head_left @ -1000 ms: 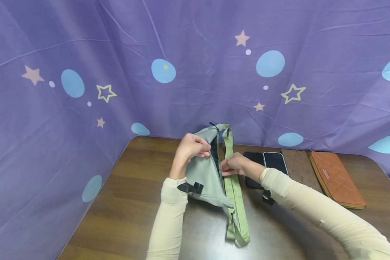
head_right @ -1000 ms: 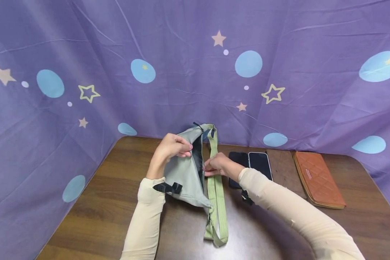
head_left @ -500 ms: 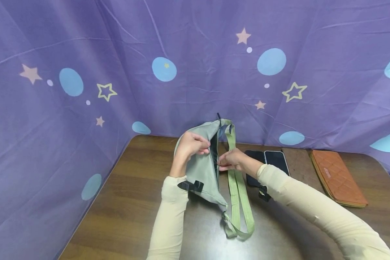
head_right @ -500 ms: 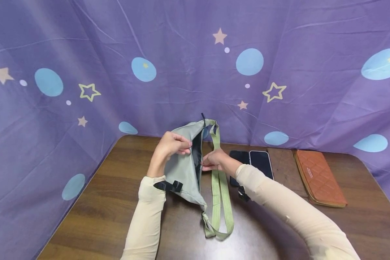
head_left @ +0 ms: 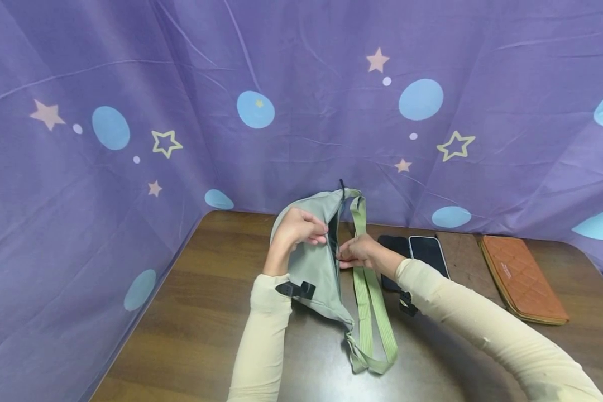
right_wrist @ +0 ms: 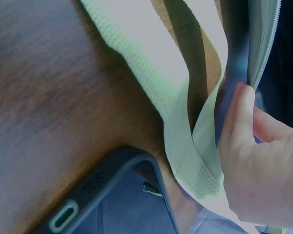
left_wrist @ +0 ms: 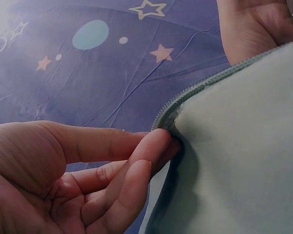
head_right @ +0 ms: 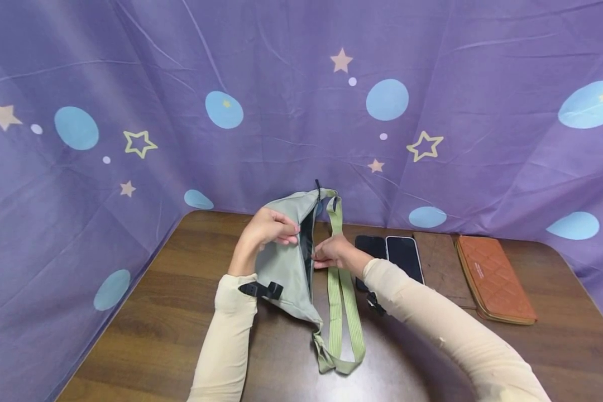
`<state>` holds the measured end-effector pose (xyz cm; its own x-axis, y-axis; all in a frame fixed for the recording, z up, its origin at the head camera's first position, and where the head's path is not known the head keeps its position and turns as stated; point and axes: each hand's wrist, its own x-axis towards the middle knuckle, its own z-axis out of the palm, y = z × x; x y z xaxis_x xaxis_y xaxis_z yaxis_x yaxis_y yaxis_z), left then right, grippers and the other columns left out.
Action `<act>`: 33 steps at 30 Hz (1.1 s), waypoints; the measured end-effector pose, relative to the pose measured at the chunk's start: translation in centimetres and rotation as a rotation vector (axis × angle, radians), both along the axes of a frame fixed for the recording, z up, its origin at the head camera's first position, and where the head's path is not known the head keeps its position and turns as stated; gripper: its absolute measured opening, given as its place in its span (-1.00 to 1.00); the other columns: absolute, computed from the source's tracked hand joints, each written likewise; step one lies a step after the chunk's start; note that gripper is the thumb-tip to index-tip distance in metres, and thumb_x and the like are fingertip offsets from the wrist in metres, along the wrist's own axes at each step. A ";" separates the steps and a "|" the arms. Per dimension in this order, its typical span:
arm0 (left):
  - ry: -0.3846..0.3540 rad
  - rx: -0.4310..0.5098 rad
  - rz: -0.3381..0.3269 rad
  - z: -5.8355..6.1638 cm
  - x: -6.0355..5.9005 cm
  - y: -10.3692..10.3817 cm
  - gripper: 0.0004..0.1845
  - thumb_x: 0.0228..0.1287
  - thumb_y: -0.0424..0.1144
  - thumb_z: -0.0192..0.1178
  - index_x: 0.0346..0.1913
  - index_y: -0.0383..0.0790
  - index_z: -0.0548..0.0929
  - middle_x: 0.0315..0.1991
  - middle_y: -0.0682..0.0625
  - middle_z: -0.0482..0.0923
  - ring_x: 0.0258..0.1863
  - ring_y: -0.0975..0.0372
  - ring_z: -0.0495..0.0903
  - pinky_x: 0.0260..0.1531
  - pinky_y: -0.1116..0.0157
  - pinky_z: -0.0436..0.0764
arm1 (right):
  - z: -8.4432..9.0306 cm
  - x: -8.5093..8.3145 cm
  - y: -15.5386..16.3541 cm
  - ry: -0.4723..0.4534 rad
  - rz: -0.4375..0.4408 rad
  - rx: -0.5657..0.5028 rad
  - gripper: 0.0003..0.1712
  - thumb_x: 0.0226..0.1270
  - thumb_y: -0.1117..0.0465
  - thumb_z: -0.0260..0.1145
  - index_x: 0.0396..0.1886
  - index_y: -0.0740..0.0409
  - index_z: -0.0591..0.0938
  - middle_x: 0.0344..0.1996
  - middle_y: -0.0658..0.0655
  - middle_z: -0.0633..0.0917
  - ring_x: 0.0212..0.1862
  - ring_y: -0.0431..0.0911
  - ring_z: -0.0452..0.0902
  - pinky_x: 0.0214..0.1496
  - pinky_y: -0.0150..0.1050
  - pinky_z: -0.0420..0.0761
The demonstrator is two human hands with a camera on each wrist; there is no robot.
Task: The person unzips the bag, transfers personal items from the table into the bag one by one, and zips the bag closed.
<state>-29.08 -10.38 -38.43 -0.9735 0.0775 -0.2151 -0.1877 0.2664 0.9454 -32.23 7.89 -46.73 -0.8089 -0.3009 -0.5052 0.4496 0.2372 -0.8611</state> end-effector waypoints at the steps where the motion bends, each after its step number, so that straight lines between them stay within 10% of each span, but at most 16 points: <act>1: -0.001 0.000 -0.002 0.0 0.0 0.0 -0.89 0.23 -0.54 0.32 -0.21 -0.56 0.74 -0.47 -0.20 0.76 -0.66 0.32 0.66 -0.64 0.53 0.68 | -0.1 0.0 0.0 0.000 0.002 0.002 -0.66 0.35 0.64 0.10 0.10 0.59 0.54 -0.39 0.15 0.70 -0.43 -0.17 0.67 -0.17 -0.32 0.84; 33: -0.054 0.019 0.018 -0.7 -0.3 0.9 -0.81 0.24 -0.57 0.20 -0.12 -0.60 0.69 -0.63 -0.05 0.64 -0.65 0.32 0.66 -0.57 0.50 0.74 | -0.3 -0.6 0.3 0.029 0.002 0.046 -0.71 0.39 0.55 0.17 0.05 0.51 0.63 -0.42 0.08 0.71 -0.44 -0.21 0.67 -0.20 -0.35 0.83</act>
<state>-29.41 -9.51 -39.08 -0.9618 0.0647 -0.2658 -0.2430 0.2443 0.9388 -32.78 8.22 -47.00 -0.8228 -0.2793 -0.4950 0.4242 0.2779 -0.8619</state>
